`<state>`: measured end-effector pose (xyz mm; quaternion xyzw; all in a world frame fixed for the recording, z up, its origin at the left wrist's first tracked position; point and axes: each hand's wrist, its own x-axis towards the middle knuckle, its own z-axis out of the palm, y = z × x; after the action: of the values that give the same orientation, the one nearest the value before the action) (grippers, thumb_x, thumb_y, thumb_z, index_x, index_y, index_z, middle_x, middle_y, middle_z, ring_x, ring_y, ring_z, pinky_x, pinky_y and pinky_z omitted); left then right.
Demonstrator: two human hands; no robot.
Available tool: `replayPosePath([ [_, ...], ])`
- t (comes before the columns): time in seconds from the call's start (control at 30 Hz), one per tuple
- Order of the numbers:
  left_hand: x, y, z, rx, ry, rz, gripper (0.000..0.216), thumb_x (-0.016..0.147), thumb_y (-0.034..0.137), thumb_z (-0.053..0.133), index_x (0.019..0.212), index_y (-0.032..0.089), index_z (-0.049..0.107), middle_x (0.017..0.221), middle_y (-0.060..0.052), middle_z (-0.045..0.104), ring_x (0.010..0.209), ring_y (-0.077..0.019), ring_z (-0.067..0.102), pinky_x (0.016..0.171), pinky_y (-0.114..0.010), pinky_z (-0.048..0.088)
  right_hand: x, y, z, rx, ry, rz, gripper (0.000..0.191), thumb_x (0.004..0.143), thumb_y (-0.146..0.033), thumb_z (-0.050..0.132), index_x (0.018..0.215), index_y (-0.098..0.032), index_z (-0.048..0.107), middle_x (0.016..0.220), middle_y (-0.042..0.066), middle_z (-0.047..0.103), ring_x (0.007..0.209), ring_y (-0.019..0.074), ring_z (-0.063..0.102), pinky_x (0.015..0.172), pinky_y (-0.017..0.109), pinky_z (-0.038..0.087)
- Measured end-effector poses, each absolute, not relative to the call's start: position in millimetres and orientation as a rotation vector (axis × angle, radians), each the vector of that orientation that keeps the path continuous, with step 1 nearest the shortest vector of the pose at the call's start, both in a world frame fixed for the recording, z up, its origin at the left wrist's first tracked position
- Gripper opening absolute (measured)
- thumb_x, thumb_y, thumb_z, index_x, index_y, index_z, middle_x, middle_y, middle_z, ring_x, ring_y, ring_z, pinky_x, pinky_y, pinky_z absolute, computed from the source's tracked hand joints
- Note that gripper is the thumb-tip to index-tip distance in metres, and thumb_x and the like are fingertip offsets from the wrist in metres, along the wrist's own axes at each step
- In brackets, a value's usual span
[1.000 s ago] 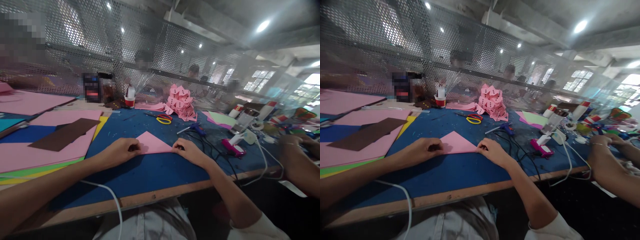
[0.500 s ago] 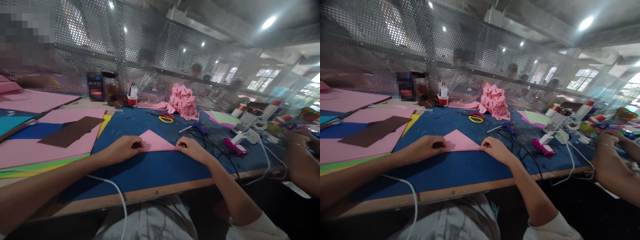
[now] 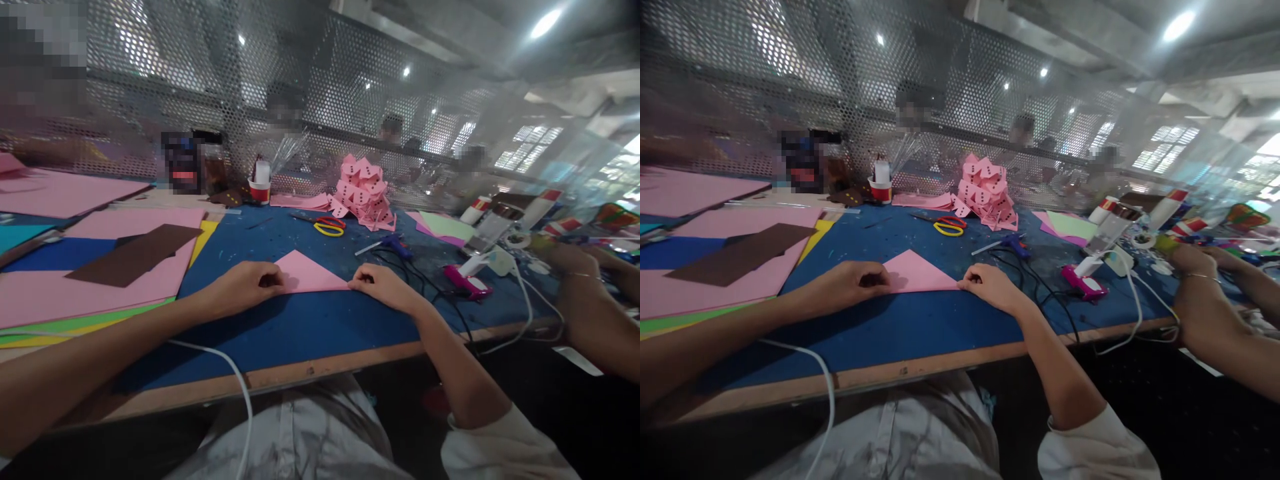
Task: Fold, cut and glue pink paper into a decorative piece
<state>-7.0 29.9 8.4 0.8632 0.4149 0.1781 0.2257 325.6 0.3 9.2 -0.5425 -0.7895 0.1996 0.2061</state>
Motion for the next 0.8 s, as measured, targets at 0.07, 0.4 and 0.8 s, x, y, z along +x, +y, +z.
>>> replayPosePath([
  [0.07, -7.0, 29.5, 9.0, 2.378, 1.145, 0.485, 0.030, 0.088, 0.046, 0.056, 0.087, 0.019, 0.071, 0.080, -0.001, 0.072, 0.071, -0.0183, 0.063, 0.065, -0.025, 0.042, 325.0, -0.2, 10.2, -1.513, -2.204, 0.546, 0.029, 0.091, -0.047, 0.063, 0.084, -0.019, 0.069, 0.083, 0.001, 0.066, 0.075, 0.0151, 0.059, 0.067, 0.027, 0.039],
  [0.4, -5.6, 27.2, 9.9, 2.386, 1.149, 0.480, 0.030, 0.088, 0.046, 0.056, 0.087, 0.020, 0.070, 0.079, -0.002, 0.072, 0.070, -0.0187, 0.063, 0.065, -0.026, 0.042, 324.1, 0.4, 13.1, -1.477, -2.233, 0.553, 0.028, 0.089, -0.046, 0.066, 0.081, -0.019, 0.067, 0.082, 0.001, 0.064, 0.075, 0.0154, 0.058, 0.067, 0.027, 0.040],
  [0.8, -1.0, 23.1, 10.8, 2.409, 1.220, 0.483, 0.034, 0.090, 0.049, 0.053, 0.084, 0.019, 0.069, 0.079, -0.002, 0.072, 0.071, -0.0192, 0.063, 0.064, -0.027, 0.039, 322.8, 1.0, 12.7, -1.507, -2.233, 0.536, 0.032, 0.089, -0.049, 0.066, 0.081, -0.018, 0.067, 0.082, 0.002, 0.065, 0.075, 0.0154, 0.058, 0.067, 0.027, 0.040],
])
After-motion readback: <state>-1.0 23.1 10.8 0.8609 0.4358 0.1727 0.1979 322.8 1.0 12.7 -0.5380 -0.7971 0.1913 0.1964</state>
